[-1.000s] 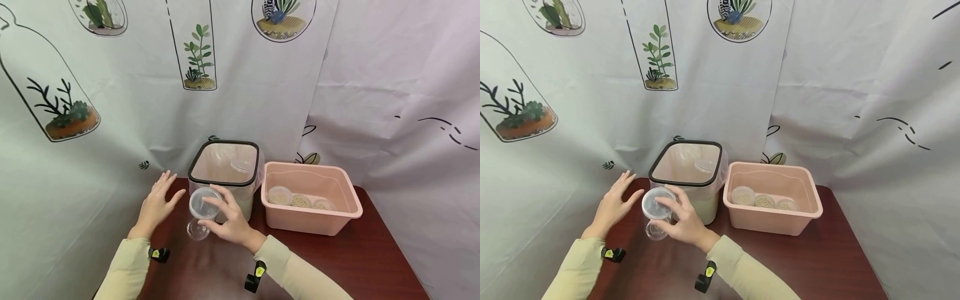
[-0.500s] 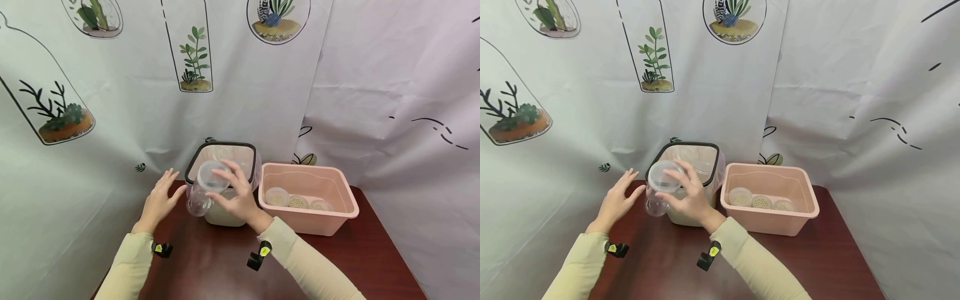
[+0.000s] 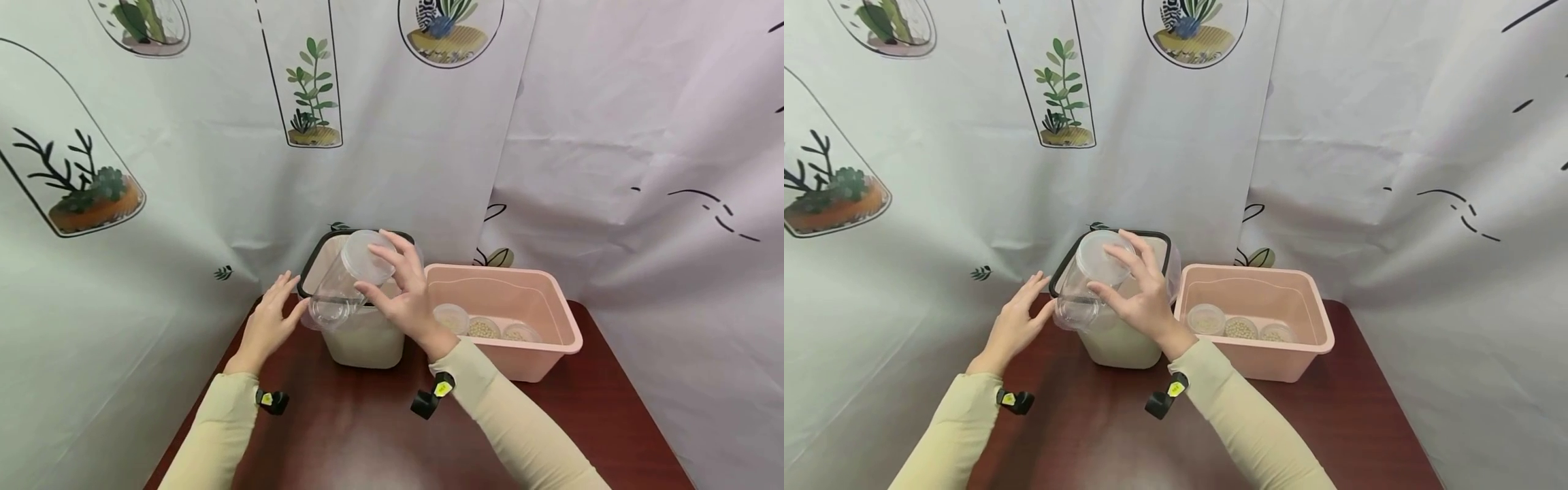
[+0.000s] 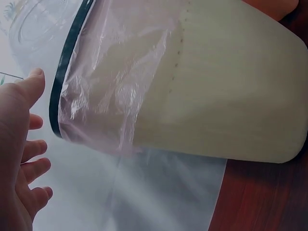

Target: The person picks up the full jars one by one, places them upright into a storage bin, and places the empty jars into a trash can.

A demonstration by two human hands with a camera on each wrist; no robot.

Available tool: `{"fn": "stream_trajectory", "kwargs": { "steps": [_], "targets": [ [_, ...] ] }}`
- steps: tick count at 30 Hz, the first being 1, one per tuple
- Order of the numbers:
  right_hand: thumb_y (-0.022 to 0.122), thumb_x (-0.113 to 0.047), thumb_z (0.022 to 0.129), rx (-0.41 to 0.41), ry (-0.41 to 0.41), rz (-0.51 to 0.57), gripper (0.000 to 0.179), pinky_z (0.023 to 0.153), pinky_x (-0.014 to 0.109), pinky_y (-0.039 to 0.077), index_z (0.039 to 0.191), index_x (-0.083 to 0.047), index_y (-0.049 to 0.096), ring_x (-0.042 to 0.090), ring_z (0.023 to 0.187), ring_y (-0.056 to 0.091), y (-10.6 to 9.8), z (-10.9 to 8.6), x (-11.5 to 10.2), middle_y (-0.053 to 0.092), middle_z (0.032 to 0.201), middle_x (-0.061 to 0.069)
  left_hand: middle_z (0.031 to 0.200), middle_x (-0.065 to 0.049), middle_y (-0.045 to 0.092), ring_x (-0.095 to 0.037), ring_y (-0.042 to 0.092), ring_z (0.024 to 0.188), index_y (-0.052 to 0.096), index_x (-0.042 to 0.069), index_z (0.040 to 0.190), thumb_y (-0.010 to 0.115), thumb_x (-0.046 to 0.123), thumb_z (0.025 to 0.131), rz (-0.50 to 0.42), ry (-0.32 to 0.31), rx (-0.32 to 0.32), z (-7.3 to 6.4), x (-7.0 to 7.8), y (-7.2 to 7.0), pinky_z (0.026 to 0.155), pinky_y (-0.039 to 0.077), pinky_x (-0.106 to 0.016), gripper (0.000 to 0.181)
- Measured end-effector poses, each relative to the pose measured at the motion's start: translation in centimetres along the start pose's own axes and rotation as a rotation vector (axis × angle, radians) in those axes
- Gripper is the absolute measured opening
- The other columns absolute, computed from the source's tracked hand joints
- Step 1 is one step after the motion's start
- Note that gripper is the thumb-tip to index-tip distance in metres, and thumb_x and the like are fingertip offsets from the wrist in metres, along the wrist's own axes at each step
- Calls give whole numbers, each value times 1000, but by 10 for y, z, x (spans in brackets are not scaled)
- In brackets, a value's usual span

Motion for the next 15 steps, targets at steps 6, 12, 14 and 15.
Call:
{"fn": "stream_trajectory", "kwargs": {
  "steps": [6,12,14,15],
  "targets": [
    [70,-29,83,19,19,8,48,72,45,49,111,8,56,41,111,48,-3,-5,23,45,122,33,143,-16,38,-33,32,132,47,6,135,61,35,90,-2,4,-12,5,7,2,97,31,-56,55],
    [71,-30,82,17,42,2,50,74,38,52,115,4,57,34,113,49,-4,-7,44,44,127,28,142,-16,40,-33,34,131,48,4,134,58,42,90,1,8,-11,7,9,7,96,32,-56,59],
    [71,-30,82,11,51,-1,50,76,38,52,115,4,57,33,114,49,-4,-6,46,43,128,28,141,-17,40,-34,34,131,49,4,133,58,42,90,4,16,-9,8,10,9,97,32,-56,58],
    [72,-28,82,10,55,-4,49,77,38,51,116,4,56,34,114,49,-5,-6,47,43,128,28,141,-17,41,-34,34,131,50,4,133,58,41,90,3,20,-10,8,11,10,97,32,-55,58]
  ]
}}
Point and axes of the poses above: each hand's wrist, its own z-axis towards the middle knuckle, its own y-axis out of the palm, x = y × z, the point moved 4 cm from there along z, towards the middle knuckle
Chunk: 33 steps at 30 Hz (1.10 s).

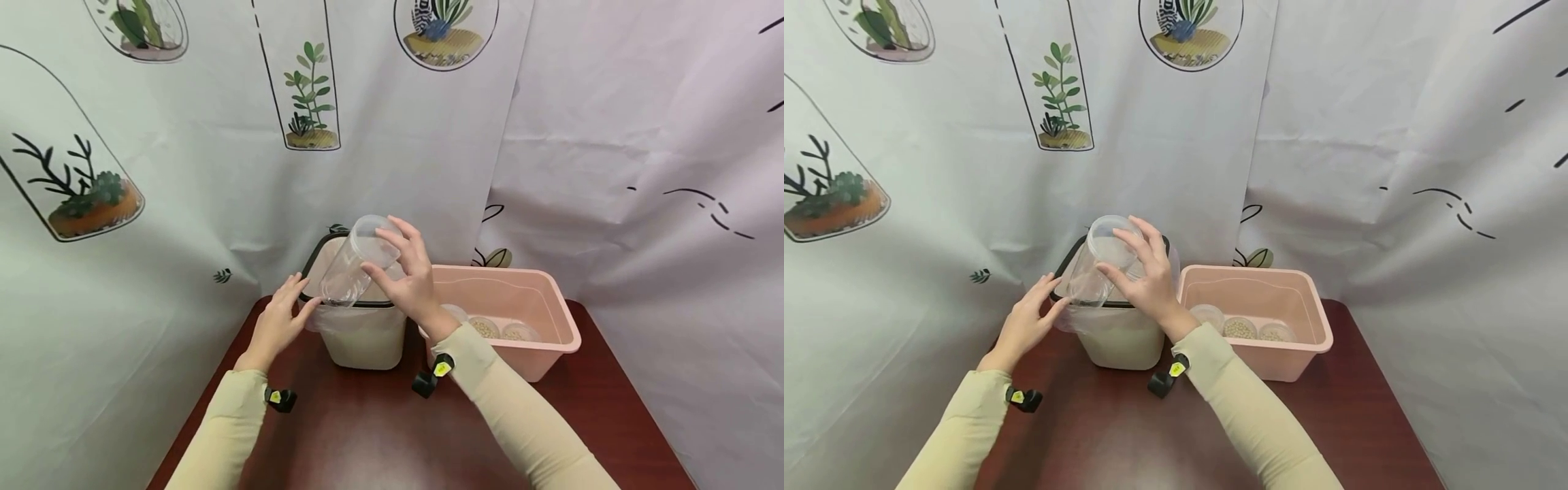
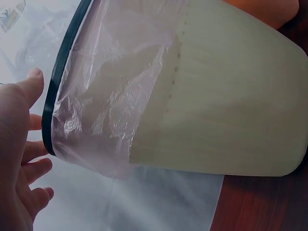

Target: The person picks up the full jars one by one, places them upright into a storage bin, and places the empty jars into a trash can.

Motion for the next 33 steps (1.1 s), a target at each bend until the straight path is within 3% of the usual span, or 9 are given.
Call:
{"fn": "stream_trajectory", "kwargs": {
  "steps": [5,9,16,23,33],
  "targets": [
    [78,-5,73,12,-17,-36,47,70,45,51,112,8,55,42,111,48,1,8,-10,43,123,33,140,-17,42,-33,34,131,54,5,130,58,41,90,7,4,-6,1,1,2,99,31,-53,54],
    [81,6,62,17,-18,-94,55,66,43,49,112,7,57,42,113,47,4,7,-2,44,123,34,141,-16,41,-32,33,132,55,7,130,56,43,91,11,2,-20,2,2,5,99,32,-54,54],
    [84,-10,65,-61,7,-209,55,92,38,41,114,-2,60,33,120,44,11,-9,28,46,126,26,141,-17,41,-33,31,133,56,4,128,57,42,91,-10,-8,-20,5,4,9,99,31,-54,53],
    [82,-17,69,-135,18,-282,52,93,40,41,115,-3,59,32,119,45,20,-20,44,46,126,25,138,-18,44,-34,32,132,61,0,119,60,38,90,-42,2,4,3,2,11,100,31,-53,48],
    [79,-20,74,-317,181,-251,66,95,41,39,129,-3,48,27,121,42,36,-35,60,45,129,16,139,-15,44,-31,30,134,62,-1,118,60,38,90,-75,-7,21,1,2,13,101,30,-51,48]
  ]
}}
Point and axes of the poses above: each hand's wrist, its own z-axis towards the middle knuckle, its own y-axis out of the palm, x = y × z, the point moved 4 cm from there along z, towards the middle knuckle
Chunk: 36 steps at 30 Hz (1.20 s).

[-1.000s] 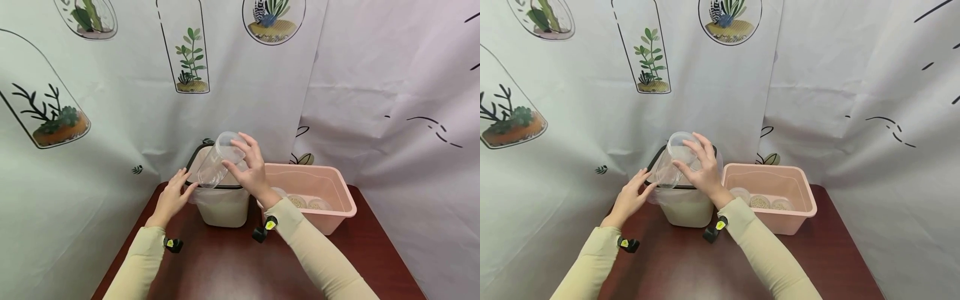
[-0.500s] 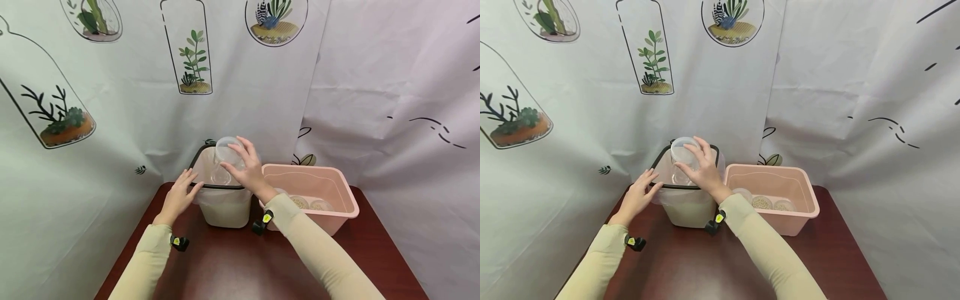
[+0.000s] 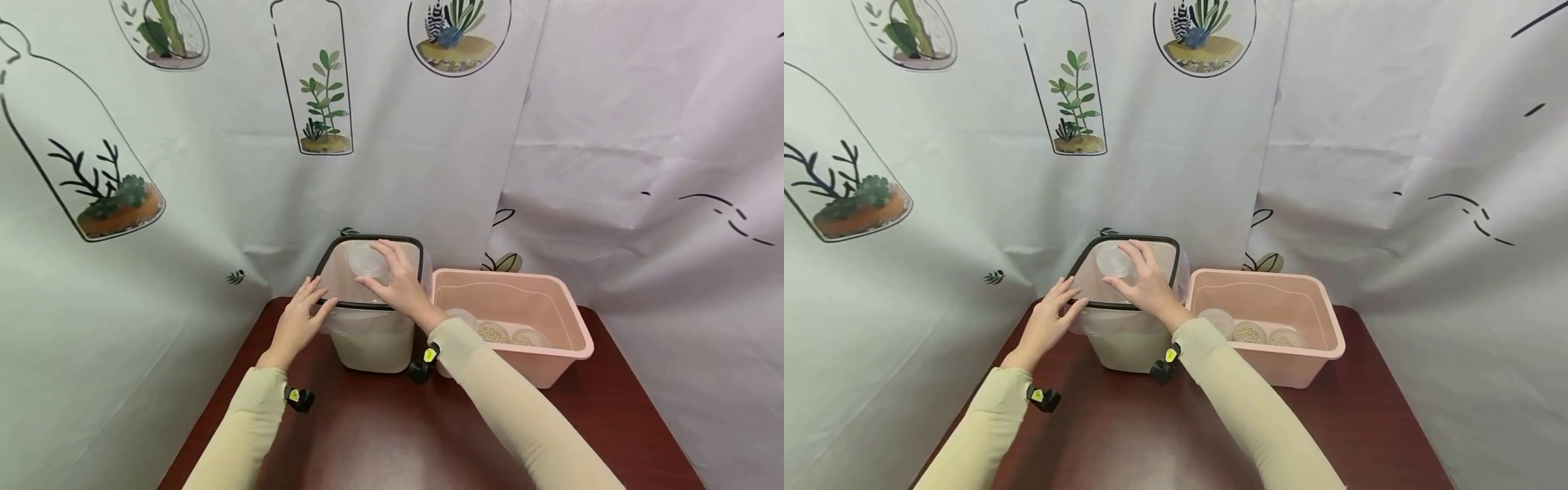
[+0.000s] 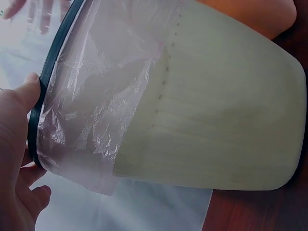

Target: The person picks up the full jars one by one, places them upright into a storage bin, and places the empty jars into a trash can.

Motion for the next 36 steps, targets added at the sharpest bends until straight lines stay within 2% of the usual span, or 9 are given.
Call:
{"fn": "stream_trajectory", "kwargs": {
  "steps": [7,14,17,22,30,36],
  "targets": [
    [78,-24,76,-154,134,-36,66,90,38,43,129,0,47,26,116,46,10,-9,15,45,127,16,138,-14,45,-30,30,134,63,0,117,60,39,90,-21,-3,-4,-1,4,7,100,31,-51,48],
    [73,-28,81,-381,298,-89,64,97,42,38,133,-4,44,30,120,45,16,-6,21,43,132,16,138,-13,46,-28,30,134,64,1,116,59,39,90,-39,12,25,5,7,10,100,32,-50,47],
    [72,-25,82,-422,344,-106,63,99,42,36,134,-5,43,32,124,42,16,-5,24,39,136,19,138,-14,46,-29,30,134,64,0,116,60,39,90,-41,12,25,7,7,12,100,32,-50,47],
    [69,-24,85,-405,335,-132,56,98,41,37,134,-6,45,30,122,43,15,-6,24,41,135,17,138,-15,45,-29,30,134,63,0,117,60,38,90,-44,3,14,7,7,12,101,31,-51,47],
    [67,-22,86,-267,222,-135,46,96,39,40,127,-5,53,27,117,48,6,-9,15,49,127,13,143,-14,38,-29,27,135,56,4,128,58,40,90,-51,-10,11,6,5,8,102,28,-52,52],
    [66,-21,87,-178,146,-153,41,97,37,39,124,-4,56,25,117,48,-4,-15,8,53,124,11,147,-10,32,-28,26,136,52,10,133,59,37,90,-29,16,55,5,11,3,102,27,-53,52]
  ]
}}
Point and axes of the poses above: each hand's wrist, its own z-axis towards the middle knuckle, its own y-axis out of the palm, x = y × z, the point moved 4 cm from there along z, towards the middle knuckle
